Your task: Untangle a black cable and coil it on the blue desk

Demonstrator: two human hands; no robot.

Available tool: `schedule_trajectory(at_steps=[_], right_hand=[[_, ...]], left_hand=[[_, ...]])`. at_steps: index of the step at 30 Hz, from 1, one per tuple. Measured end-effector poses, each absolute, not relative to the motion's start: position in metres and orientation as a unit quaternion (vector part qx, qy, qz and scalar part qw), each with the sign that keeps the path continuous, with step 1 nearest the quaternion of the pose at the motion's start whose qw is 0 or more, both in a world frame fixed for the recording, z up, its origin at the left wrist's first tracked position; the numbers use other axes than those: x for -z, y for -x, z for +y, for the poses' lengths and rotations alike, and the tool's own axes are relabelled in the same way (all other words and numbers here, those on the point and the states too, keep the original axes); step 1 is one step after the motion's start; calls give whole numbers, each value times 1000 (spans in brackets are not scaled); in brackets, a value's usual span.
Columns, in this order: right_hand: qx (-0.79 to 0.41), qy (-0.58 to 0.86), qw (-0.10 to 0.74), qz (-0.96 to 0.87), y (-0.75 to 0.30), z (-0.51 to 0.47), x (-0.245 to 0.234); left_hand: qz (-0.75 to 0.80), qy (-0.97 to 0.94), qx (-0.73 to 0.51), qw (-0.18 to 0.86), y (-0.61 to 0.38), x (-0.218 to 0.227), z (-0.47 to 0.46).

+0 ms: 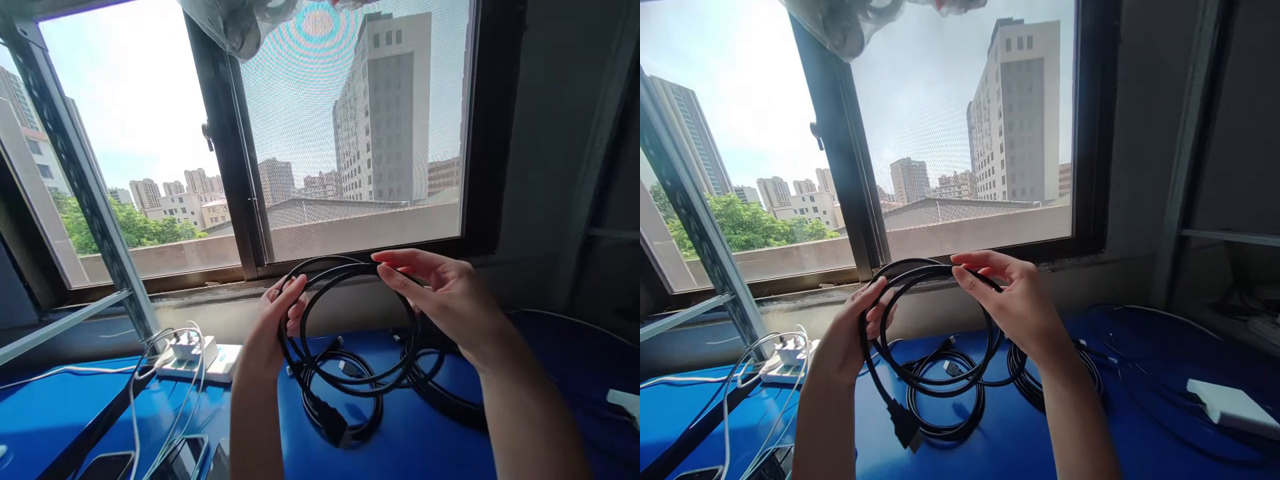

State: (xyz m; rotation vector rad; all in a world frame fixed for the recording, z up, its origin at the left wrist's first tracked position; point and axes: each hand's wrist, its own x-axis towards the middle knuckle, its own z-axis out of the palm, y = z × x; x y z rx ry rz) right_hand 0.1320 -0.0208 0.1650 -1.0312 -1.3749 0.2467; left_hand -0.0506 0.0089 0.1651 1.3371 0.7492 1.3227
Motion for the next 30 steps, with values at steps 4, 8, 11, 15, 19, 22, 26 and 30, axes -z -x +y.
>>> schedule_trajectory(at_steps=[4, 8, 11, 15, 19, 22, 26, 30], right_hand=[[-111, 467, 622, -619, -127, -21, -164], [-81, 498, 580, -640, -122, -18, -160], [-39, 526, 564, -635, -124, -9, -156], [10, 525, 563, -638, -132, -1, -154], [-10, 488, 565, -665, -132, -4, -156], [-18, 462, 595, -657, -127, -9, -158], [-15, 428, 638, -640, -119, -12, -162], [-35, 417, 650, -634, -119, -15, -164]], left_hand=[[329, -542, -600, 488, 57, -162, 16], [358, -542, -587, 483, 59, -158, 23], [366, -561, -566, 481, 59, -156, 23], [364, -573, -547, 490, 58, -155, 20], [354, -608, -481, 522, 65, -152, 19], [312, -625, -436, 567, 71, -150, 16], [239, -586, -468, 617, 76, -149, 11], [210, -535, -507, 642, 76, -151, 11]])
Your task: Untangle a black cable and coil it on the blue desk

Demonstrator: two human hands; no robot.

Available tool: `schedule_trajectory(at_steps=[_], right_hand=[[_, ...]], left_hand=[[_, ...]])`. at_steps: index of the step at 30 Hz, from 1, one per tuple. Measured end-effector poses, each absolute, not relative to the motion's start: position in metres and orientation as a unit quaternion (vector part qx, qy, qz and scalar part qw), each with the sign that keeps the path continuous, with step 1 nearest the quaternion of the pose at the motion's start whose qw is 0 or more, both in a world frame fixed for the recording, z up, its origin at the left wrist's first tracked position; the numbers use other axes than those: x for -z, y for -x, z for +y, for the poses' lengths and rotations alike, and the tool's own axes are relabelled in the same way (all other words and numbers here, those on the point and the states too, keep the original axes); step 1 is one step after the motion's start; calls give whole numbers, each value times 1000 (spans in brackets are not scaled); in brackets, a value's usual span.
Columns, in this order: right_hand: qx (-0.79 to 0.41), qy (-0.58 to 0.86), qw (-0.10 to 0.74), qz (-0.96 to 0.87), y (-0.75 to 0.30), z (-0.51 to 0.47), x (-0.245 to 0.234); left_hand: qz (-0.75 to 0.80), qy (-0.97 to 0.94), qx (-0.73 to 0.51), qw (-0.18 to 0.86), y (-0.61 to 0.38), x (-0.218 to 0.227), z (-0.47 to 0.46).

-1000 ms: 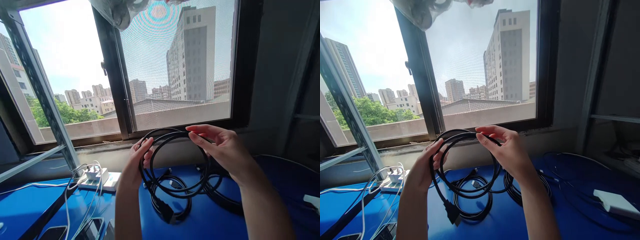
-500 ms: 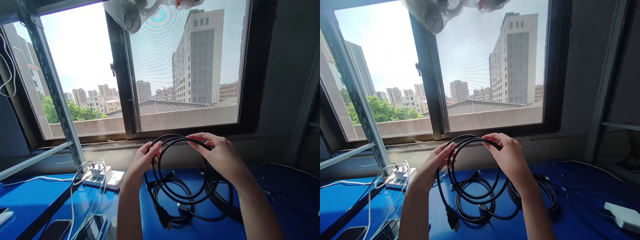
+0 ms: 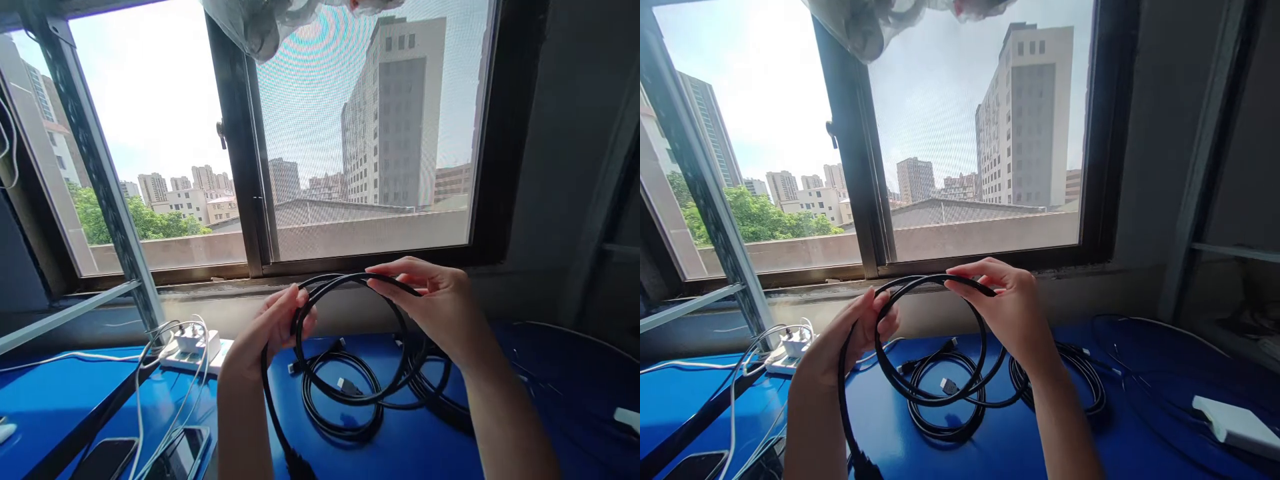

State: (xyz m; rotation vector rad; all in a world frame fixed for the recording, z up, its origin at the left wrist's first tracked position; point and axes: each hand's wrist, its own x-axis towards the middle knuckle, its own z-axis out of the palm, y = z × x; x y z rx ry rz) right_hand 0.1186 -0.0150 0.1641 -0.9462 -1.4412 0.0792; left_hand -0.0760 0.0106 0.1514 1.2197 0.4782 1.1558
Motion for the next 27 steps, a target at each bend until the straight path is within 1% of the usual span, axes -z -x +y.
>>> schedule_trajectory(at_steps=[5, 7, 11, 14, 22, 27], right_hand=[[-142, 413, 628, -645, -120, -18, -163], [-161, 410, 629, -641, -119, -18, -162], [-92, 419, 658, -619, -117, -12, -161], [-44, 412, 689, -595, -117, -5, -160], [-19, 359, 798, -483, -132, 9, -157], [-28, 333, 815, -474, -142, 16, -156]], left_hand=[[252, -532, -564, 580, 78, -158, 11], [265, -537, -579, 554, 78, -162, 9], [329, -521, -587, 525, 76, -168, 7], [340, -508, -606, 509, 74, -170, 7], [301, -448, -691, 482, 80, -169, 8], [301, -459, -697, 461, 86, -170, 8]])
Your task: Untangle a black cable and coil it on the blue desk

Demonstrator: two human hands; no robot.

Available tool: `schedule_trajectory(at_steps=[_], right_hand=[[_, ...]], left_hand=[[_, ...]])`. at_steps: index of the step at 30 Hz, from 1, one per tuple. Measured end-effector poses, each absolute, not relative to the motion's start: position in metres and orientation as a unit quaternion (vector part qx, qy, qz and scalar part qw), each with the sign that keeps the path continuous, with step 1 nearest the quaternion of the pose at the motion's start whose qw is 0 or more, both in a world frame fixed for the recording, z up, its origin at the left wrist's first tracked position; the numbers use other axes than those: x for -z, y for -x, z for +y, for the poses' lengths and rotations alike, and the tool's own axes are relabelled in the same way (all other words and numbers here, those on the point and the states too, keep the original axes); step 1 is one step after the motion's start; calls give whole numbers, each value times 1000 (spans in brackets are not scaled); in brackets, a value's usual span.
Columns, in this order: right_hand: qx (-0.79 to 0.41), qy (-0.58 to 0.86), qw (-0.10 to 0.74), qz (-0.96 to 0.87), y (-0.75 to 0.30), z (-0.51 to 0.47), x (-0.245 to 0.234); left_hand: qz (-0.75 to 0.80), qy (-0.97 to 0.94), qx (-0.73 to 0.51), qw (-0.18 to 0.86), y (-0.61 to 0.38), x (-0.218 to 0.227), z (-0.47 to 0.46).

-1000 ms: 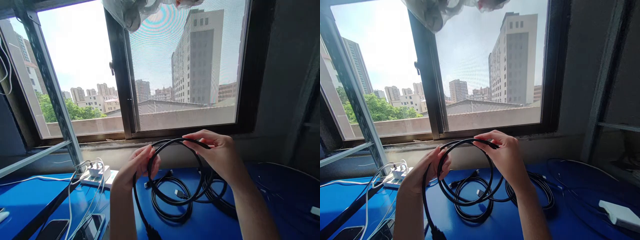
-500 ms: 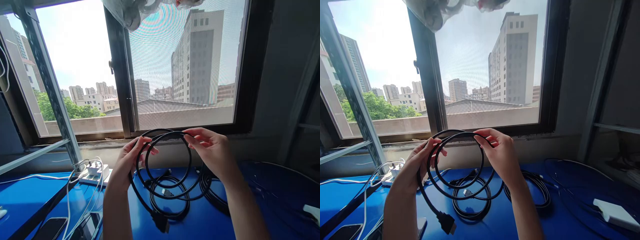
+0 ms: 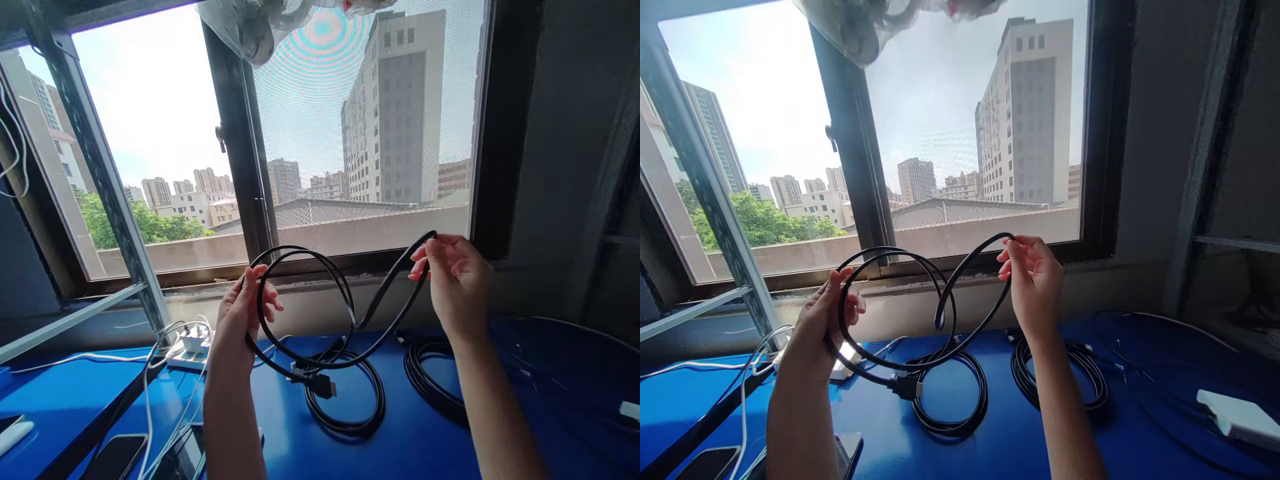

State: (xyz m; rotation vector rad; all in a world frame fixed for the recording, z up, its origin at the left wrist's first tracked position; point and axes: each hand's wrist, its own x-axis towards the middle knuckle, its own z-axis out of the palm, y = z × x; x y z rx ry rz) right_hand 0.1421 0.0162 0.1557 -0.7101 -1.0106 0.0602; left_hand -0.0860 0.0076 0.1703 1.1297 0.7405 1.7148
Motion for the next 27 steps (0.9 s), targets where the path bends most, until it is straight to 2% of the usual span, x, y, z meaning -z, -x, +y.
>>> schedule_trajectory(at_steps=[3, 11, 15, 20, 24, 27], right_hand=[[-72, 313, 796, -513, -138, 13, -158], [-202, 244, 652, -689, -123, -10, -165], [-267, 290, 607, -689, -122, -9, -162], [-188, 376, 640, -643, -115, -8, -161], [-143, 445, 601, -649, -112, -6, -159], [-76, 495, 604, -620, -116, 3, -155]], left_hand=[[312, -468, -687, 460, 84, -173, 6], [290, -544, -636, 463, 80, -170, 2], [267, -587, -629, 434, 82, -168, 0], [235, -633, -613, 411, 76, -168, -5], [209, -634, -620, 412, 67, -166, -3], [208, -651, -612, 398, 63, -163, 2]])
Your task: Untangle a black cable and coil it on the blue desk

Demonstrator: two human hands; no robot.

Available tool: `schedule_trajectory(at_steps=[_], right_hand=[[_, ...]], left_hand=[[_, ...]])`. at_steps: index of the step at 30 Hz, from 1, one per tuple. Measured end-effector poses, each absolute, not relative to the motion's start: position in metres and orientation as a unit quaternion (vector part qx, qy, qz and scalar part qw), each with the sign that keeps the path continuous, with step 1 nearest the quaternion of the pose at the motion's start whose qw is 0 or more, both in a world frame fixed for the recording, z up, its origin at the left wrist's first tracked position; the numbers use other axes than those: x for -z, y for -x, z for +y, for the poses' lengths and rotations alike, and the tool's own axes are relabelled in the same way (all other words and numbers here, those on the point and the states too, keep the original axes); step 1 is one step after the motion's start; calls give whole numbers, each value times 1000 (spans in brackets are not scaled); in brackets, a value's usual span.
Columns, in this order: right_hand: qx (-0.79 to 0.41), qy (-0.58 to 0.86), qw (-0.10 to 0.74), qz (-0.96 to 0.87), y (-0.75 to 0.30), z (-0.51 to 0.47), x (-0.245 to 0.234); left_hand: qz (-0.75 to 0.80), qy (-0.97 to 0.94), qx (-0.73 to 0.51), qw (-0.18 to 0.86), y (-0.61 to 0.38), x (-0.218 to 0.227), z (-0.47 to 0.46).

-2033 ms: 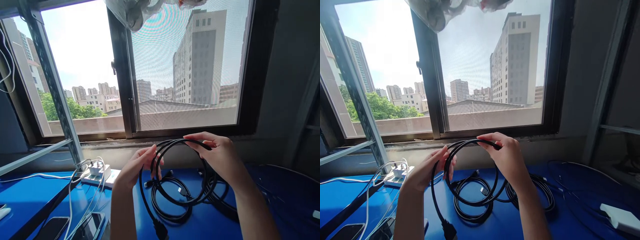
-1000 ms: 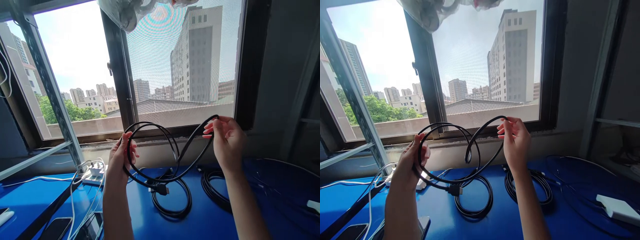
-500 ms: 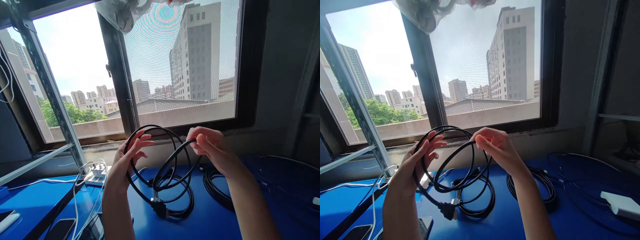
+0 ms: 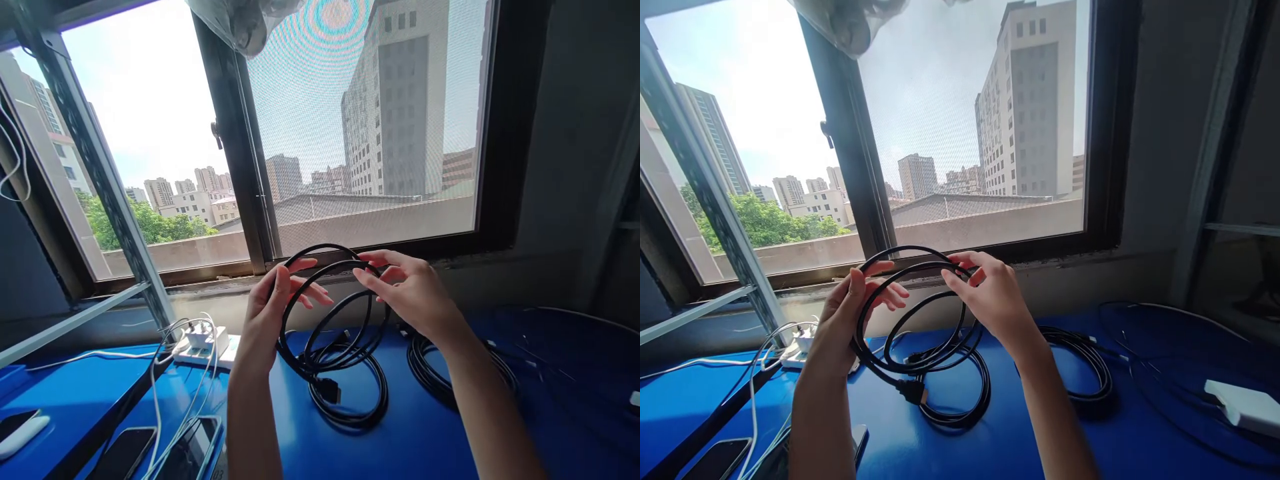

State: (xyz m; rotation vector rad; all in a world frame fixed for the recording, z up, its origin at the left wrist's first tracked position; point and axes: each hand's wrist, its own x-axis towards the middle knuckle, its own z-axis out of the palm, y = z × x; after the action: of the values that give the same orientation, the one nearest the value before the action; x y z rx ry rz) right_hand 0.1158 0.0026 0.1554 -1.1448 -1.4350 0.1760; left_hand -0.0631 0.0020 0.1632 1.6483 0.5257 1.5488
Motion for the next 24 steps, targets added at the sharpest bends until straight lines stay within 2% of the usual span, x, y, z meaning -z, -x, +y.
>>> schedule_trajectory(at_steps=[4, 7, 13, 18, 21, 24], right_hand=[[39, 503, 642, -578, -126, 17, -150], [56, 435, 706, -556, -138, 21, -149], [-159, 413, 741, -506, -163, 5, -158], [-300, 403, 744, -441, -158, -6, -167], [-337, 388, 733, -445, -151, -9, -169], [-317, 373, 722, -488, -145, -11, -169]], left_hand=[[245, -642, -634, 355, 68, -161, 11], [298, -587, -670, 343, 78, -163, 15], [369, -396, -757, 365, 103, -167, 15], [382, -391, -768, 333, 115, -164, 14], [375, -447, -742, 330, 115, -163, 10], [365, -509, -710, 321, 110, -165, 8]])
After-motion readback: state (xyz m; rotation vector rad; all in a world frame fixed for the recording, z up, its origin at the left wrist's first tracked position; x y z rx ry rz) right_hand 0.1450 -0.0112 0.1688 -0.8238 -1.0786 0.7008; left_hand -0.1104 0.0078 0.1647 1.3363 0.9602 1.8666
